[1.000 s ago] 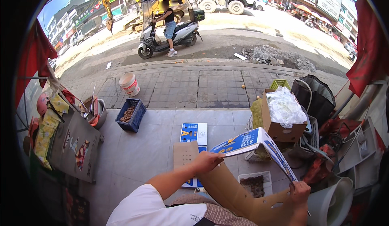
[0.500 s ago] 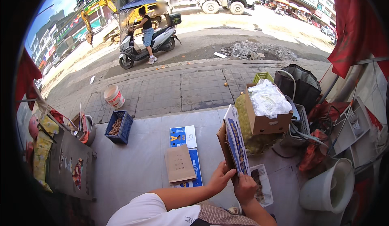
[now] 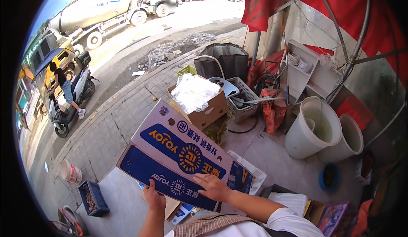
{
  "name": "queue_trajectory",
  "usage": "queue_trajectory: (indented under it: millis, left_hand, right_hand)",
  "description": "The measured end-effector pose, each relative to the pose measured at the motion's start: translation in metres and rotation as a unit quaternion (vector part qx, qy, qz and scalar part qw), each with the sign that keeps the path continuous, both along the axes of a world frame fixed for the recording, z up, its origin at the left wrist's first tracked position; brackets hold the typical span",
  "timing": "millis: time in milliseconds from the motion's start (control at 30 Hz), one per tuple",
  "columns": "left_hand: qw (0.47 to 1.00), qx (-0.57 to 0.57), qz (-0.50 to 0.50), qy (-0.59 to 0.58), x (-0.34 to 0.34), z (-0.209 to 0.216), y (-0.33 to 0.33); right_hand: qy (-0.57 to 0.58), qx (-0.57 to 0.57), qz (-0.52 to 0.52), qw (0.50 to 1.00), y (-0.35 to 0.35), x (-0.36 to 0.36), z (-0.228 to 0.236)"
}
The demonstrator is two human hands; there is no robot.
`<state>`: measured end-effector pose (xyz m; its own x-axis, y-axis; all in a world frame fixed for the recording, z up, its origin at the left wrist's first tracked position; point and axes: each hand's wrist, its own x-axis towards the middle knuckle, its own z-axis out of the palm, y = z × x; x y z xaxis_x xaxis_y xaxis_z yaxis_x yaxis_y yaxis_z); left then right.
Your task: The person assembles cardboard boxes by folding flaps and inserting dividers. They handle multiple flat and pre-formed boxes, place foam inserts, and arrange the boxes on the floor near a produce stall.
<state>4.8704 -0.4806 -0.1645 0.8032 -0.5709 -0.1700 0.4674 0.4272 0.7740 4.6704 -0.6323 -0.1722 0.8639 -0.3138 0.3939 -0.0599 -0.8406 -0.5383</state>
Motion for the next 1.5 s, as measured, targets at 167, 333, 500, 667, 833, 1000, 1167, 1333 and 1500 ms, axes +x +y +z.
queue_trajectory:
  millis: [167,333,500,667,833,1000,1167,1333,1500]
  left_hand:
    - [0.977,-0.164,-0.047,-0.126,0.075,0.061,0.053]
    - [0.960,-0.256,-0.063,-0.096,0.100,0.089,0.061]
    - [0.972,-0.218,-0.061,-0.067,0.086,0.091,0.065]
    - [0.996,-0.077,0.040,-0.036,0.106,0.053,0.048]
    - [0.937,0.310,0.132,0.086,0.131,-0.058,0.072]
    - [0.898,0.424,0.012,0.118,0.046,-0.167,0.133]
    - [0.786,0.593,-0.153,0.089,-0.052,-0.217,0.203]
    - [0.775,0.614,-0.114,0.095,-0.039,-0.235,0.255]
    - [0.802,0.593,0.018,0.070,0.003,-0.236,0.279]
  right_hand:
    - [0.001,0.066,-0.305,0.950,-0.093,-0.084,0.009]
    - [0.071,0.095,-0.238,0.964,-0.114,-0.147,0.019]
    - [0.067,0.393,-0.120,0.909,-0.108,-0.154,-0.020]
    - [0.206,0.187,-0.162,0.947,-0.101,-0.174,-0.059]
    - [0.189,0.214,-0.208,0.936,-0.075,-0.118,-0.033]
    - [0.267,0.073,-0.241,0.930,-0.083,-0.096,-0.065]
    - [0.326,0.049,-0.257,0.908,-0.080,-0.085,-0.075]
    - [0.245,0.104,-0.257,0.929,-0.075,-0.039,-0.069]
    - [0.157,0.232,-0.216,0.935,-0.080,0.038,-0.069]
